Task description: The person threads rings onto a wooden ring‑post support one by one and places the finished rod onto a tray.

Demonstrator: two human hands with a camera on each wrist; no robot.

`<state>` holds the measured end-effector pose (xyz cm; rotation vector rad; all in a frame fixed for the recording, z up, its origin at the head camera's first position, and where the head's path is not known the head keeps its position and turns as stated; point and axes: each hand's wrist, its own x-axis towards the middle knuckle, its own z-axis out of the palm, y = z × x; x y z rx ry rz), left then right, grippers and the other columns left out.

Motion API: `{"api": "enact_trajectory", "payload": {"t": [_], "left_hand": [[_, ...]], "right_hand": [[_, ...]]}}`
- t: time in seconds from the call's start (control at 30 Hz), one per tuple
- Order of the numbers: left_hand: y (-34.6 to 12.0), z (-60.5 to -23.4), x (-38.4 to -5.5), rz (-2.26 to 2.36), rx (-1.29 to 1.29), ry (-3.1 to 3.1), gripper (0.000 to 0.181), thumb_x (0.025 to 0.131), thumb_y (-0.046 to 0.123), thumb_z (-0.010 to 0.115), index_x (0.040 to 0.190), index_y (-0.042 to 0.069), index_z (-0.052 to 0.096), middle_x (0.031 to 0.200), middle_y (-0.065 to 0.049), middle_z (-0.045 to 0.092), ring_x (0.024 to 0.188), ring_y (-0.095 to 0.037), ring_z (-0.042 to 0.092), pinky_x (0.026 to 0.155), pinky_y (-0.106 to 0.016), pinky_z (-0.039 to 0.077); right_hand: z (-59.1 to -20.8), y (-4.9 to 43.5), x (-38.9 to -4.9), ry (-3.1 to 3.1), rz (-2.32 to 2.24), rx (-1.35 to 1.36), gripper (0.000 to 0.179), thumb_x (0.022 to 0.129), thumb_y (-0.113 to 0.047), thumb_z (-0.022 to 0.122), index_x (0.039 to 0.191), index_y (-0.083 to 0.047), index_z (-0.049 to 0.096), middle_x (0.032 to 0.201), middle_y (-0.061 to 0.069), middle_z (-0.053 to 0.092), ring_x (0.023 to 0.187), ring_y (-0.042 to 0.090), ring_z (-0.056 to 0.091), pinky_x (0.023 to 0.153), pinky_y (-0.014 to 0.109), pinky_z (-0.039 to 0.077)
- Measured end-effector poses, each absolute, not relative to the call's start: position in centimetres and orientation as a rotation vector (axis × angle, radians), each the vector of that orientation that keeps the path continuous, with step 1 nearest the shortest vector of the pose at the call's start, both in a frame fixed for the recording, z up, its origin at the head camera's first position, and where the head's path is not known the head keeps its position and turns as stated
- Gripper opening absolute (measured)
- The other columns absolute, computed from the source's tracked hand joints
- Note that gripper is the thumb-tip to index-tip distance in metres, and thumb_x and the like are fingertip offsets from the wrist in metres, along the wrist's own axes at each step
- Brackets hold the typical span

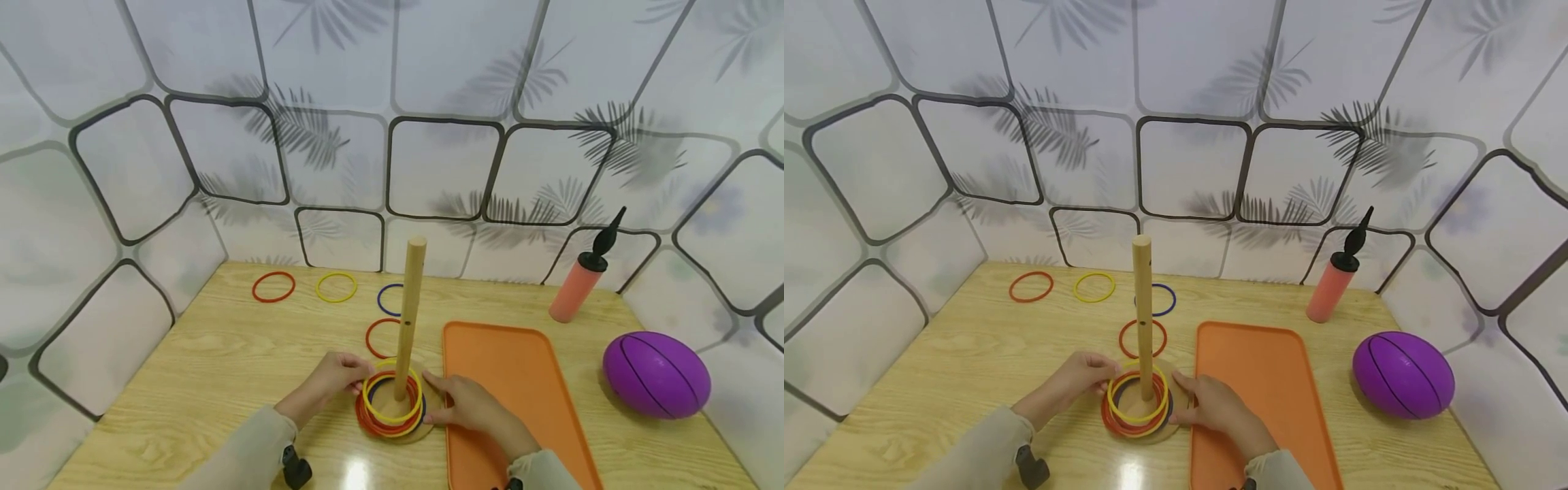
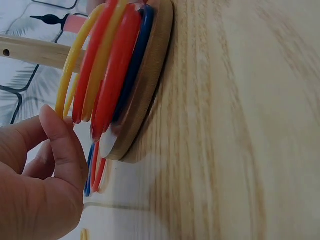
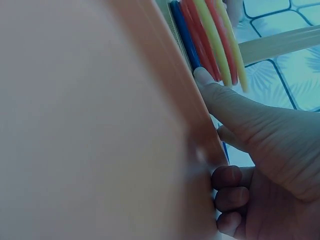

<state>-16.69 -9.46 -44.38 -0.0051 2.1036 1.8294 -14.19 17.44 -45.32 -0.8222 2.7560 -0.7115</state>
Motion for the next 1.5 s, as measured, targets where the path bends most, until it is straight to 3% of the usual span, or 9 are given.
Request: {"api": "enact_trajectory", "payload": {"t": [0.37, 0.67, 0.93, 1.2, 1.5], "left_hand": [[-9.5, -44.7, -17.0, 1.777, -0.043, 2.133, 0.019, 0.085, 0.013, 0.071, 0.094, -0.003, 0.071, 0.070, 0.000, 0.060, 0.060, -0.008, 0.054, 0.055, -0.020, 0.048], [-9.7, -44.8, -17.9, 1.820, -0.071, 2.144, 0.019, 0.085, 0.015, 0.071, 0.095, -0.002, 0.071, 0.068, -0.002, 0.060, 0.057, -0.008, 0.054, 0.053, -0.021, 0.045], [-9.9, -45.0, -19.8, 1.919, -0.152, 2.108, 0.016, 0.086, 0.012, 0.070, 0.096, -0.001, 0.070, 0.072, -0.004, 0.061, 0.058, -0.009, 0.054, 0.055, -0.022, 0.049], [-10.0, -46.0, -21.7, 1.961, -0.207, 2.114, 0.024, 0.086, 0.012, 0.070, 0.105, -0.003, 0.068, 0.083, -0.006, 0.065, 0.065, -0.010, 0.058, 0.059, -0.021, 0.050], [-9.8, -46.6, -23.7, 1.912, -0.172, 2.181, 0.022, 0.085, 0.011, 0.070, 0.102, -0.002, 0.068, 0.078, -0.005, 0.066, 0.063, -0.009, 0.057, 0.055, -0.020, 0.047]], "right_hand": [[-45.4, 17.5, -14.5, 2.728, -0.728, -0.830, 0.084, 0.076, -0.052, 0.071, 0.141, -0.008, 0.043, 0.070, -0.005, 0.042, 0.061, 0.007, 0.038, 0.057, 0.025, 0.036], [-45.1, 17.4, -14.5, 2.714, -0.724, -0.775, 0.083, 0.077, -0.052, 0.071, 0.142, -0.010, 0.043, 0.078, -0.004, 0.048, 0.068, 0.010, 0.041, 0.062, 0.028, 0.037], [-45.2, 17.5, -14.4, 2.722, -0.732, -0.795, 0.084, 0.076, -0.052, 0.072, 0.142, -0.009, 0.043, 0.074, -0.004, 0.045, 0.065, 0.009, 0.038, 0.059, 0.027, 0.036], [-45.3, 17.5, -14.1, 2.739, -0.733, -0.814, 0.083, 0.076, -0.051, 0.073, 0.140, -0.007, 0.046, 0.073, -0.003, 0.044, 0.064, 0.009, 0.037, 0.058, 0.026, 0.035], [-45.1, 17.5, -14.0, 2.745, -0.728, -0.806, 0.082, 0.076, -0.051, 0.073, 0.140, -0.007, 0.046, 0.074, -0.003, 0.045, 0.064, 0.009, 0.038, 0.058, 0.026, 0.036]]}}
